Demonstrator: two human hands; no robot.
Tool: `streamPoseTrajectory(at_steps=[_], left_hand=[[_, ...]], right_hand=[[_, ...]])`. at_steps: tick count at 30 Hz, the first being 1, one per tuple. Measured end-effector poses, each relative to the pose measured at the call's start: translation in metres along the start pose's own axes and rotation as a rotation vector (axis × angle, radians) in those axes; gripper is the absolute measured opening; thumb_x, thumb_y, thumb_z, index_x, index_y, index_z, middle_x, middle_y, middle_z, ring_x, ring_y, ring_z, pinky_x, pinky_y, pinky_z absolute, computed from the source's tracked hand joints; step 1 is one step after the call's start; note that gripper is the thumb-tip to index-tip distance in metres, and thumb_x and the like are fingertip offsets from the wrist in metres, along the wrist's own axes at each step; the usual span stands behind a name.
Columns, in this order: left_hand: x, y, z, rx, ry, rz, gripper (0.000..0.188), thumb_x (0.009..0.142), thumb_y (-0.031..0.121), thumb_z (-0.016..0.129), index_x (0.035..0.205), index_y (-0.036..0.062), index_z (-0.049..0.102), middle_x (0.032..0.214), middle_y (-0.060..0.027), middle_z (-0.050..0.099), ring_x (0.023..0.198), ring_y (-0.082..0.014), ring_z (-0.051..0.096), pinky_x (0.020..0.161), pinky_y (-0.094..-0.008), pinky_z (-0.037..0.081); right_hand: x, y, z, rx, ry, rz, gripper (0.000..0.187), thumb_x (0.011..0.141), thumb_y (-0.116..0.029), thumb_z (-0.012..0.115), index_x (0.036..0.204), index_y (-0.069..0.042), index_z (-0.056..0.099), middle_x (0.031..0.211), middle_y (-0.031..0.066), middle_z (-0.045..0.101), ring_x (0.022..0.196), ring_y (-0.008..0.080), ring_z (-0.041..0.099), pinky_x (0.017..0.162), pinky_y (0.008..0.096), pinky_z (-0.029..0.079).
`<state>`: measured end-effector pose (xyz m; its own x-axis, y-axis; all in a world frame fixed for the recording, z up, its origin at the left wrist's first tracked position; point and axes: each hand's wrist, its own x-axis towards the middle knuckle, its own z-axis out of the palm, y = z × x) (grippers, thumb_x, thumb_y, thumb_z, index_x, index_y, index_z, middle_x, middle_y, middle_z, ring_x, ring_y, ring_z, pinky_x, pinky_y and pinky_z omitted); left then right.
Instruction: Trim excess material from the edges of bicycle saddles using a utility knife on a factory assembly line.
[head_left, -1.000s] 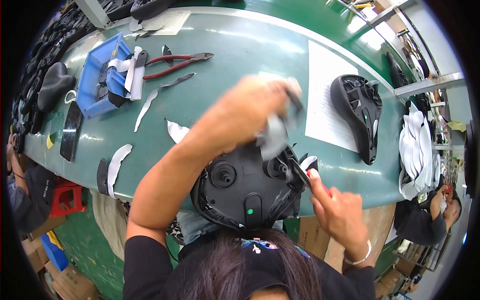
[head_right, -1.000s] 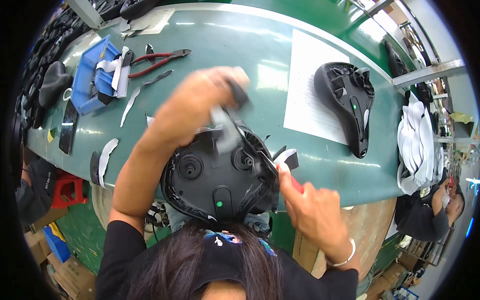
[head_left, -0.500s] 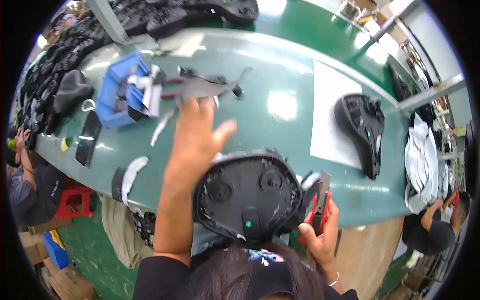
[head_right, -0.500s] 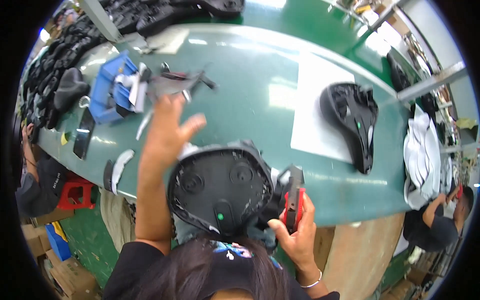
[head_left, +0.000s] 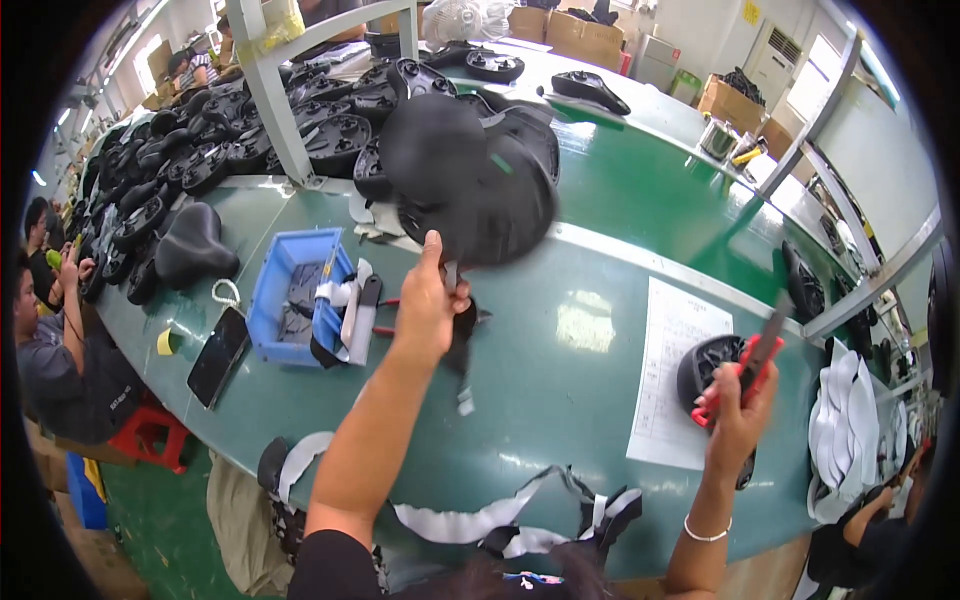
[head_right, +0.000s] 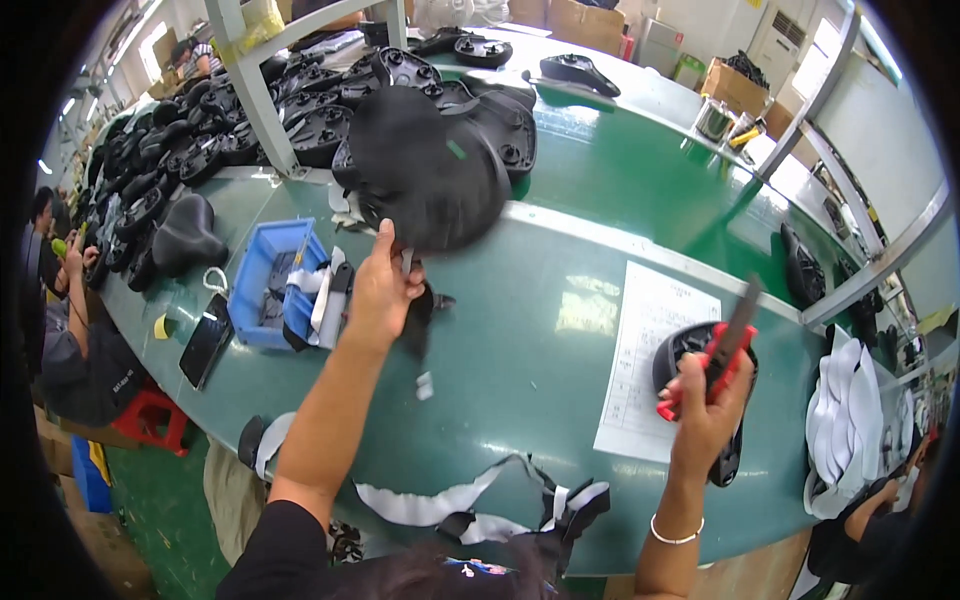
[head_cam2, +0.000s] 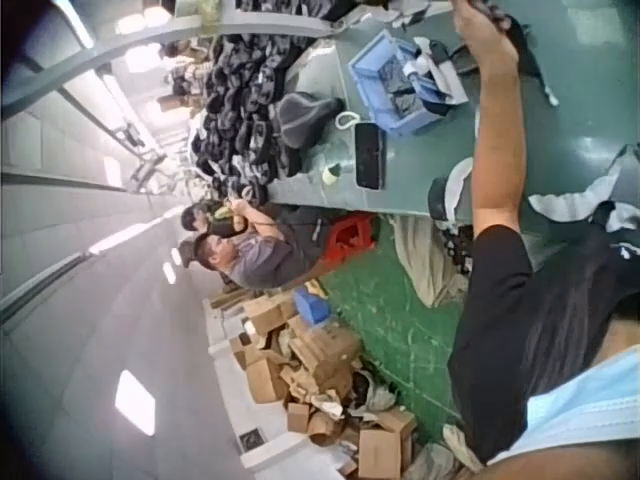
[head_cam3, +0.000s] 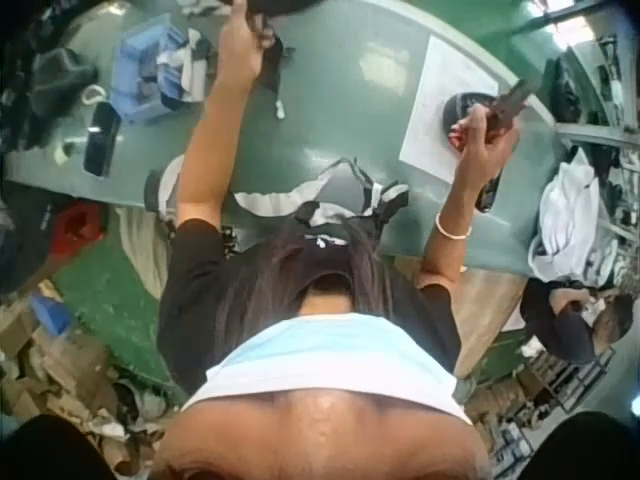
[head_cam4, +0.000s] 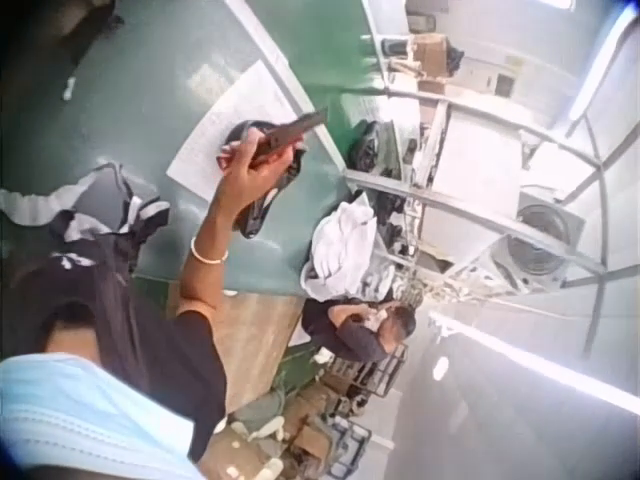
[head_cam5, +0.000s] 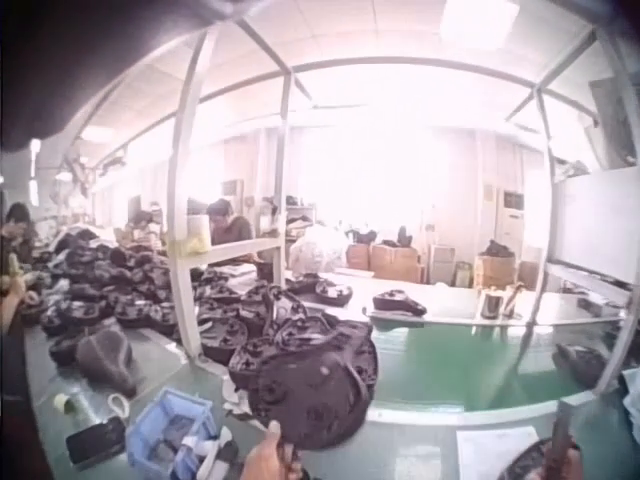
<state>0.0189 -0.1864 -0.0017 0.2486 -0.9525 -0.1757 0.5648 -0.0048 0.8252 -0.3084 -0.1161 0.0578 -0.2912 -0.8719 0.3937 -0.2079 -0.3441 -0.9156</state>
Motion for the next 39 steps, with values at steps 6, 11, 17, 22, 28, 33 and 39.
streamPoseTrajectory(at_steps=[6, 11, 17, 22, 28, 33, 39], left_hand=[[-0.026, -0.094, 0.034, 1.011, -0.41, 0.583, 0.015, 0.09, 0.019, 0.058, 0.088, 0.0044, 0.063, 0.077, -0.0092, 0.061, 0.065, -0.0219, 0.062, 0.058, -0.0327, 0.049], [-0.026, -0.104, 0.045, 0.852, -0.36, 0.54, 0.011, 0.086, 0.014, 0.063, 0.085, 0.004, 0.062, 0.083, -0.0107, 0.06, 0.072, -0.0307, 0.062, 0.062, -0.0381, 0.051], [-0.032, -0.098, 0.044, 0.984, -0.387, 0.416, 0.011, 0.083, 0.015, 0.063, 0.088, 0.0057, 0.061, 0.086, -0.01, 0.06, 0.076, -0.0298, 0.061, 0.064, -0.0369, 0.051], [-0.033, -0.098, 0.029, 0.816, -0.398, 0.418, 0.014, 0.087, 0.019, 0.06, 0.093, 0.0066, 0.058, 0.085, -0.0078, 0.058, 0.076, -0.0264, 0.061, 0.062, -0.0371, 0.049], [-0.035, -0.063, 0.036, 0.622, -0.369, -0.168, 0.032, 0.089, 0.018, 0.06, 0.118, 0.0079, 0.05, 0.086, -0.0192, 0.064, 0.085, -0.0299, 0.066, 0.071, -0.0351, 0.051], [-0.028, -0.057, 0.038, 0.501, -0.325, -0.048, 0.011, 0.087, 0.012, 0.06, 0.094, 0.0027, 0.062, 0.085, -0.0153, 0.063, 0.08, -0.0313, 0.064, 0.07, -0.0363, 0.051], [-0.033, -0.064, 0.039, 0.49, -0.296, 0.137, 0.01, 0.086, 0.01, 0.06, 0.092, 0.001, 0.062, 0.084, -0.0162, 0.062, 0.079, -0.0332, 0.063, 0.069, -0.0377, 0.05]], right_hand=[[0.126, 0.064, 0.111, -0.067, -0.286, 0.093, 0.042, 0.082, -0.012, 0.066, 0.12, -0.001, 0.052, 0.082, 0.0021, 0.057, 0.061, 0.0085, 0.054, 0.055, 0.0214, 0.043], [0.231, 0.169, 0.225, 0.405, -0.531, 0.616, 0.052, 0.081, -0.013, 0.064, 0.13, -0.013, 0.046, 0.1, 0.0011, 0.056, 0.084, 0.0128, 0.057, 0.071, 0.0339, 0.052], [0.253, 0.141, 0.397, 0.741, -0.593, 0.496, 0.036, 0.081, -0.005, 0.064, 0.115, -0.005, 0.052, 0.097, 0.0036, 0.058, 0.09, 0.0153, 0.059, 0.078, 0.0288, 0.05], [0.315, 0.125, 0.5, 0.835, -0.418, 0.386, 0.024, 0.081, -0.005, 0.065, 0.099, -0.007, 0.049, 0.066, 0.0039, 0.052, 0.05, 0.0187, 0.054, 0.05, 0.0344, 0.051], [0.4, 0.204, 0.496, 0.685, -0.194, 0.691, 0.019, 0.081, -0.012, 0.068, 0.096, -0.012, 0.058, 0.091, 0.0036, 0.057, 0.084, 0.023, 0.057, 0.078, 0.0622, 0.045], [0.408, 0.222, 0.492, 0.666, -0.34, 0.686, 0.022, 0.082, -0.011, 0.069, 0.101, -0.012, 0.058, 0.089, 0.0035, 0.058, 0.078, 0.0235, 0.058, 0.077, 0.0568, 0.05], [0.392, 0.21, 0.444, 0.789, 0.052, 0.313, 0.038, 0.077, -0.007, 0.068, 0.112, -0.008, 0.053, 0.102, 0.0057, 0.058, 0.09, 0.0252, 0.059, 0.07, 0.0495, 0.051]])
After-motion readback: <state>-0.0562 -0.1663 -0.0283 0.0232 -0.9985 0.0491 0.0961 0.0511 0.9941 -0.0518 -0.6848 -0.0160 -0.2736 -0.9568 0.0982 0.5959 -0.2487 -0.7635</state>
